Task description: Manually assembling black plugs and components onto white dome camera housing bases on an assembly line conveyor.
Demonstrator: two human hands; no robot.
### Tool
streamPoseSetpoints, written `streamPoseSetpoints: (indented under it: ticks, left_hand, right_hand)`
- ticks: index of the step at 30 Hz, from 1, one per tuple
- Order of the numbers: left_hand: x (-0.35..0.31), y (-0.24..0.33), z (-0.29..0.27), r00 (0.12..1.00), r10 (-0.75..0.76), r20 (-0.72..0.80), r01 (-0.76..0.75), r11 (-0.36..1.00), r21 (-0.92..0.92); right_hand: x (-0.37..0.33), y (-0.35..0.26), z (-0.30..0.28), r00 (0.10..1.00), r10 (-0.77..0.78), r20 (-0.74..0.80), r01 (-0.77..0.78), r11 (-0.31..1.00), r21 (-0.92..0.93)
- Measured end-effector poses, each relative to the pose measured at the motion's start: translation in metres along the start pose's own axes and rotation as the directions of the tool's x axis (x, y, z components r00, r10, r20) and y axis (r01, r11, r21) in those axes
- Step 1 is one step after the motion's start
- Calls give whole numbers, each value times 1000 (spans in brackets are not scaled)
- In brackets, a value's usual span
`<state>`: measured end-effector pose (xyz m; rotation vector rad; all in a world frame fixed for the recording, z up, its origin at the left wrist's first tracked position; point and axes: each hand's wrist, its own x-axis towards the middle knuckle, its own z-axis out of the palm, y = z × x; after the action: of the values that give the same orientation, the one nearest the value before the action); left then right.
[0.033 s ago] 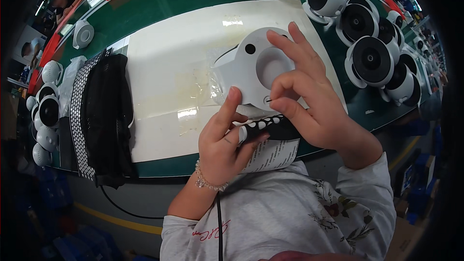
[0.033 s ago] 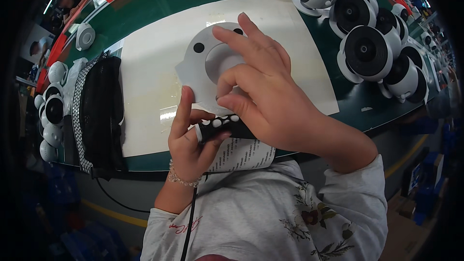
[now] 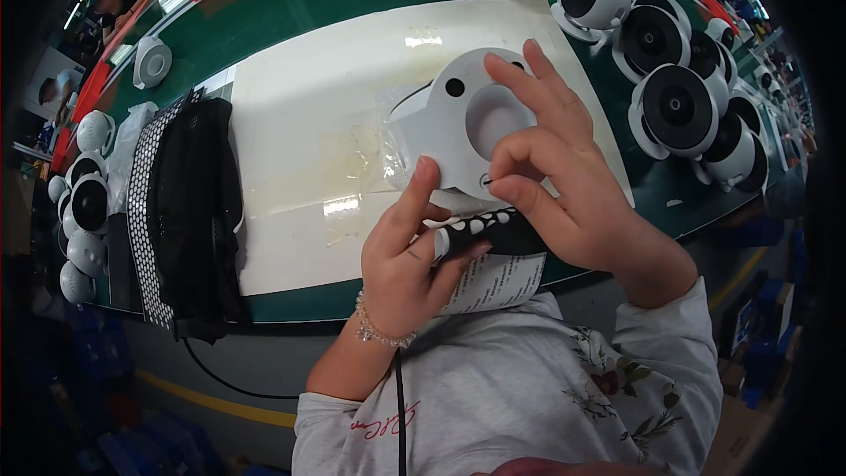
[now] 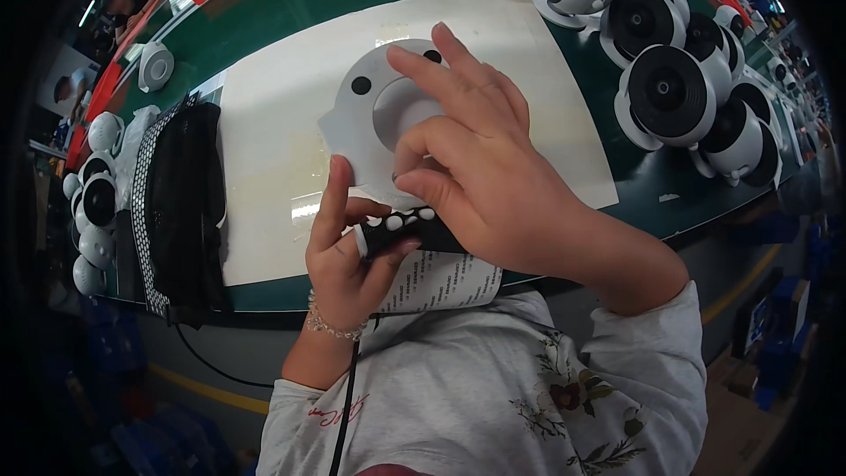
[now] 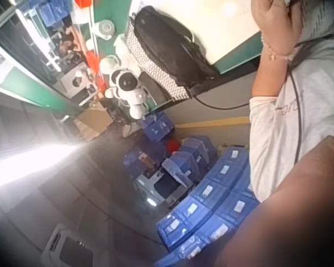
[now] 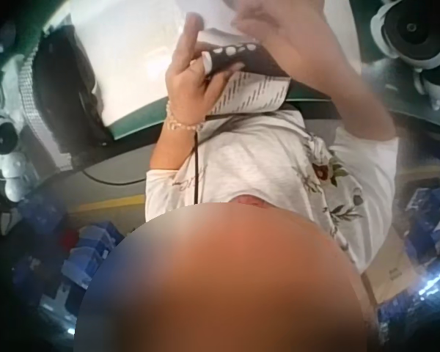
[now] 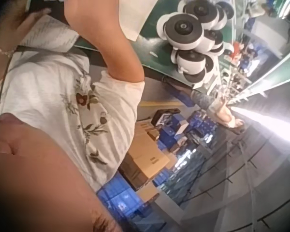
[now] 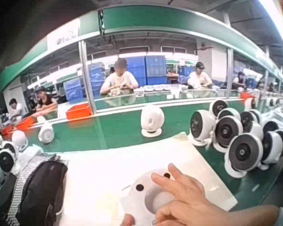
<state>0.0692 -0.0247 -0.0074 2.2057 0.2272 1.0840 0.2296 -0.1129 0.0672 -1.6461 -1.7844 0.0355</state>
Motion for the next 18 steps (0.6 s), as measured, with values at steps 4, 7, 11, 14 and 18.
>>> streamPoseSetpoints:
  ticks: [4, 7, 11, 14, 18]
  left_hand:
    - [-1, -2, 2, 1000, -7, -8, 7, 1000, -3]
    - [0, -2, 4, 1000, -2, -21, 2, 1000, 8]
    - [0, -3, 5, 997, 8, -73, -7, 1000, 20]
    - [1, -1, 4, 998, -6, -68, 8, 1000, 23]
    - [2, -3, 5, 997, 25, -79, -24, 999, 22]
  right_hand:
    - [0, -1, -1, 998, 18, 60, -19, 1000, 5]
    - [-1, 0, -2, 997, 36, 63, -39, 998, 46]
    - [-2, -1, 1, 997, 38, 70, -38, 999, -11]
    - [-5, 0, 1, 1000, 16, 14, -15, 999, -49]
    - [-20, -10, -5, 997, -76, 10, 76, 952, -298]
